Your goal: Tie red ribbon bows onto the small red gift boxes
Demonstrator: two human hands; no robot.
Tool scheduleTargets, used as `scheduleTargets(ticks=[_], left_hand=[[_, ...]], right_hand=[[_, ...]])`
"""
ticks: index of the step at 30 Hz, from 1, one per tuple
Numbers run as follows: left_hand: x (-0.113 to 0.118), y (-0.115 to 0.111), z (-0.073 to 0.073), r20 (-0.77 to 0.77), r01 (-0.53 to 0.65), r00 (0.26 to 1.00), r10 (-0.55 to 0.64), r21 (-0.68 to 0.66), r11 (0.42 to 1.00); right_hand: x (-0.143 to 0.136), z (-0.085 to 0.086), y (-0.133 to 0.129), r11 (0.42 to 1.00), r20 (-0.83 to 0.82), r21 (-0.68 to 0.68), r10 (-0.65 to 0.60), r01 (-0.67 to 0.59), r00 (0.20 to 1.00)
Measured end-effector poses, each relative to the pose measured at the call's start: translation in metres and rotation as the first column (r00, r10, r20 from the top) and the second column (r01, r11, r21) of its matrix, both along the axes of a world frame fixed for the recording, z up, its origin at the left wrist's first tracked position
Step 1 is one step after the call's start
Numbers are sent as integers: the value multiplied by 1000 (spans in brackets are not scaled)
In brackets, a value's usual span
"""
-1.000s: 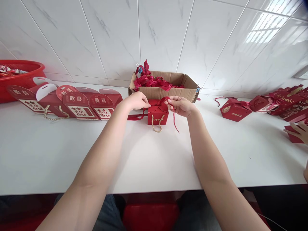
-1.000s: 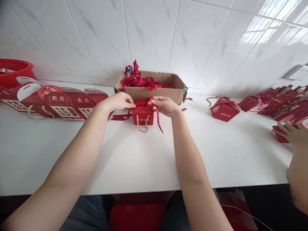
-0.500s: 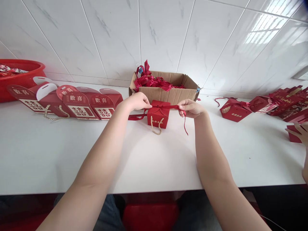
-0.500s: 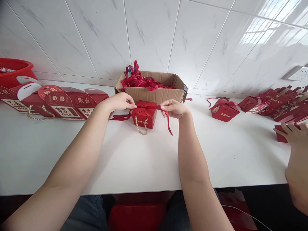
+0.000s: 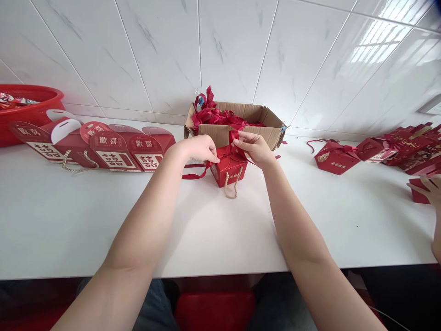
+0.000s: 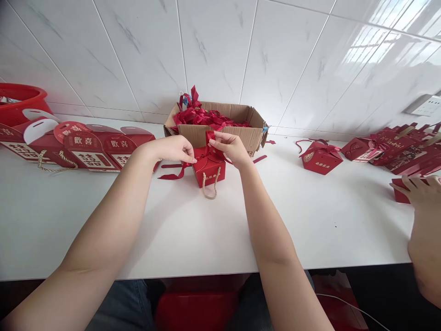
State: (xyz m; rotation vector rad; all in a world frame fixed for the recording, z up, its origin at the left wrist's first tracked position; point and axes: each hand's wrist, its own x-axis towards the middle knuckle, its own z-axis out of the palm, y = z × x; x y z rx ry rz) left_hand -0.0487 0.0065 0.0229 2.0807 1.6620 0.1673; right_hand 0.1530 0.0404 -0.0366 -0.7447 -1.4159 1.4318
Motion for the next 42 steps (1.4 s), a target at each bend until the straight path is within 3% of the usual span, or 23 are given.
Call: scheduleTargets(ticks=[3,9,14,21,24,31,38,40,42], left_hand=[[1,-2,1,-3,-12,1000,12,23,1000],[-7,6,-4,-27,-104,994,110,157,982],[-10,7,-5,-21,-95,995,98,113,989],[-6,18,-20,134,-114,988,78,285,952],[-6,20,-23,169,-120,983,77,265,957],[-7,14,-15,166,-91,984,62,168,982],[-1,-4,4,43,-102,994,100,52,993],[2,-6,5,46,-128,991,124,88,988],[8,-5,2,169,-194,973,155,244,950]], right_hand=[[-6,-4,0,997,-96,7,-75,76,993],[-8,-6,-2,996,-140,-19,-88,86,986],[-6,-7,0,999,-125,-11,-50,49,991],[-1,-11,5,988,-137,-64,-147,139,980],[1,-14,7,988,-143,-78,-146,136,979],[4,-16,10,991,-77,-37,-130,128,988],[-1,-9,4,994,-72,-11,-113,113,991],[-1,-8,3,994,-52,-5,-110,110,993],[-1,-7,2,995,-33,10,-100,100,994]])
